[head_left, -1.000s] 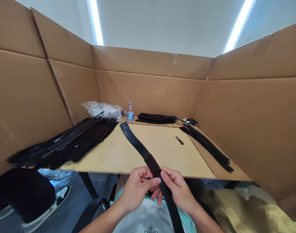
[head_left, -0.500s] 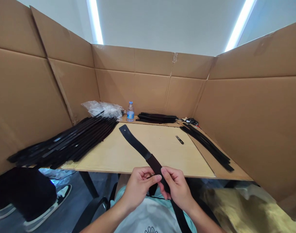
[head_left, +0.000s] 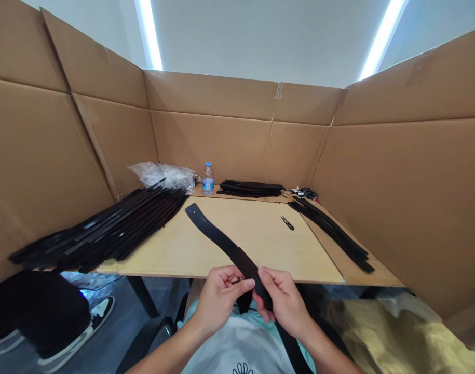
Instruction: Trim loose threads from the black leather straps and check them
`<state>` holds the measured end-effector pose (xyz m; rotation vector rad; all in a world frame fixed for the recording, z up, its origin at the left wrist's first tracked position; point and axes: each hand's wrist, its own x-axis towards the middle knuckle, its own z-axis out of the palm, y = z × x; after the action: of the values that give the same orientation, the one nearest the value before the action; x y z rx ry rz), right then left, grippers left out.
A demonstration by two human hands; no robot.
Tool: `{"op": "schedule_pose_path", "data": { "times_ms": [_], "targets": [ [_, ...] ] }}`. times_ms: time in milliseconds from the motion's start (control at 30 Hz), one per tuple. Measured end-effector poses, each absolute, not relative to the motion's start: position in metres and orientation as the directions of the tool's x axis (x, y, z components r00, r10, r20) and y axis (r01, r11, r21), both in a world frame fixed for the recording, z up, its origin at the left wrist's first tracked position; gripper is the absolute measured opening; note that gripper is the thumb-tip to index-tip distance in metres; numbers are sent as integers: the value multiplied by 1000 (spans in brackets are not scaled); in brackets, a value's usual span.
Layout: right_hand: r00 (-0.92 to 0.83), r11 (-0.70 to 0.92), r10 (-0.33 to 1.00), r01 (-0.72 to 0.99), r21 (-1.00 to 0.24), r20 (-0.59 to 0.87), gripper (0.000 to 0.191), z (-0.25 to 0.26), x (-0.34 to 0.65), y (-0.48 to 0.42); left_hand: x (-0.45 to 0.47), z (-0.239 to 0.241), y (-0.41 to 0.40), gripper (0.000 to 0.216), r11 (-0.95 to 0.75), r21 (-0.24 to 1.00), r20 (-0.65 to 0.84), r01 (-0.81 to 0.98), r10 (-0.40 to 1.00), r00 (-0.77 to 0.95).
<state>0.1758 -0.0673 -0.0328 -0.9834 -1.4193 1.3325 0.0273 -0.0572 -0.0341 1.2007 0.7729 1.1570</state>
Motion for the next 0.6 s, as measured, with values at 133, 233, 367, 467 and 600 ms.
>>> {"op": "schedule_pose_path", "data": {
  "times_ms": [133, 233, 367, 467, 600],
  "targets": [
    [-278, 16, 959, -148, -989, 57, 54, -33, 176, -67, 27, -34, -58, 33, -61, 972, 116, -226, 964, 240],
    [-241, 27, 969, -135, -990, 59, 55, -34, 174, -67, 29, -35, -59, 38, -70, 981, 106, -180, 975, 195],
    [-194, 39, 979, -85, -996, 55, 58, -35, 171, -66, 31, -32, -62, 36, -82, 982, 110, -173, 981, 159],
    [-213, 36, 975, -128, -991, 63, 56, -34, 171, -66, 32, -30, -65, 34, -108, 974, 138, -201, 980, 141],
    [-268, -12, 962, -249, -968, 56, 50, -33, 171, -66, 33, -26, -68, 33, -72, 949, 143, -307, 966, 217]
  ]
}}
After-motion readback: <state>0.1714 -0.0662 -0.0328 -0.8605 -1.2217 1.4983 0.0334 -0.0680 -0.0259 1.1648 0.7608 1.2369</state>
